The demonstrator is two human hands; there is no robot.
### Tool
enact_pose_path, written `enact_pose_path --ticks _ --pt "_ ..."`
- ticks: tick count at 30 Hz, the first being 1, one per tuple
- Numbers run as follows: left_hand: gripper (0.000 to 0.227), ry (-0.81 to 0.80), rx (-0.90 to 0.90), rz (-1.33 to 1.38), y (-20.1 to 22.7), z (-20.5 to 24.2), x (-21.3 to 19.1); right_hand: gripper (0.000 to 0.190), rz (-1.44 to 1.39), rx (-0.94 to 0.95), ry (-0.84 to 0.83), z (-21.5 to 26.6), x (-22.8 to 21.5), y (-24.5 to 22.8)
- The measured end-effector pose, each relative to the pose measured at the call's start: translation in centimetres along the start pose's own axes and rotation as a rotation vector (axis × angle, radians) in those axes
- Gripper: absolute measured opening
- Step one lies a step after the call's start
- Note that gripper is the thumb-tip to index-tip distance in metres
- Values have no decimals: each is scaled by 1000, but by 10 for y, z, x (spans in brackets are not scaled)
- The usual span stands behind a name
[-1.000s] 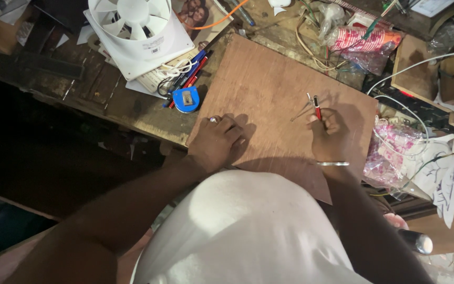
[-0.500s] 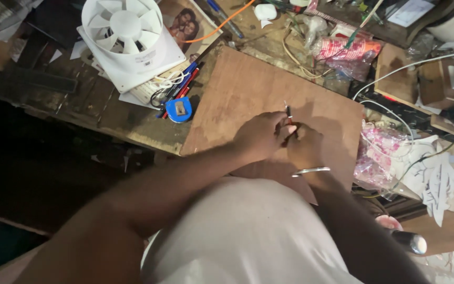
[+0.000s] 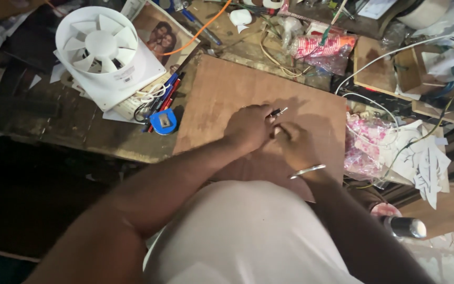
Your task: Measure and assemble components of a small exhaust fan in a workshop setting.
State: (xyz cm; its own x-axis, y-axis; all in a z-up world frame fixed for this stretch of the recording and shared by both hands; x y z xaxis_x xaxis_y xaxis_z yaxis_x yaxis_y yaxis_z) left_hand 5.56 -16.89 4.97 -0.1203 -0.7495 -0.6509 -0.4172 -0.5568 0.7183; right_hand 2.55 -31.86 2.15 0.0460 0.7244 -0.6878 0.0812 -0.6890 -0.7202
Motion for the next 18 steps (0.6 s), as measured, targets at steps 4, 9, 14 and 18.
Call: enact_pose_path --ticks 4,9,14,18 --pt "28 -84 50 -103 7 -5 -9 17 -189 75 79 -4 -22 -3" --pt "14 -56 218 -162 6 -13 -1 20 -329 29 -16 -16 -16 -3" --pt "18 -90 195 -160 8 -13 -9 19 -372 -39 -37 -19 -12 -5" --pt "24 -104 186 -128 1 -14 -5 18 -431 -81 -14 -20 -6 1"
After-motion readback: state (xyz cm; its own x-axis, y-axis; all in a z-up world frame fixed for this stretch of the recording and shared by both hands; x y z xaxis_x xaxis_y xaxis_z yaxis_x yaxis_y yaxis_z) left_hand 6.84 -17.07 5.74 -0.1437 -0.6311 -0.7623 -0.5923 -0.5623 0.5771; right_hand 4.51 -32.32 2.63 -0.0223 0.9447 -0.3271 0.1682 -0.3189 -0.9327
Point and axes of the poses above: each hand's wrist, its own z-axis away from the middle knuckle, its own x-axis out of the palm, y = z × x, the point moved 9 cm from there along -z, towards the middle knuckle, and after that the axes turned 6 degrees about x, right-handed, at the moved point
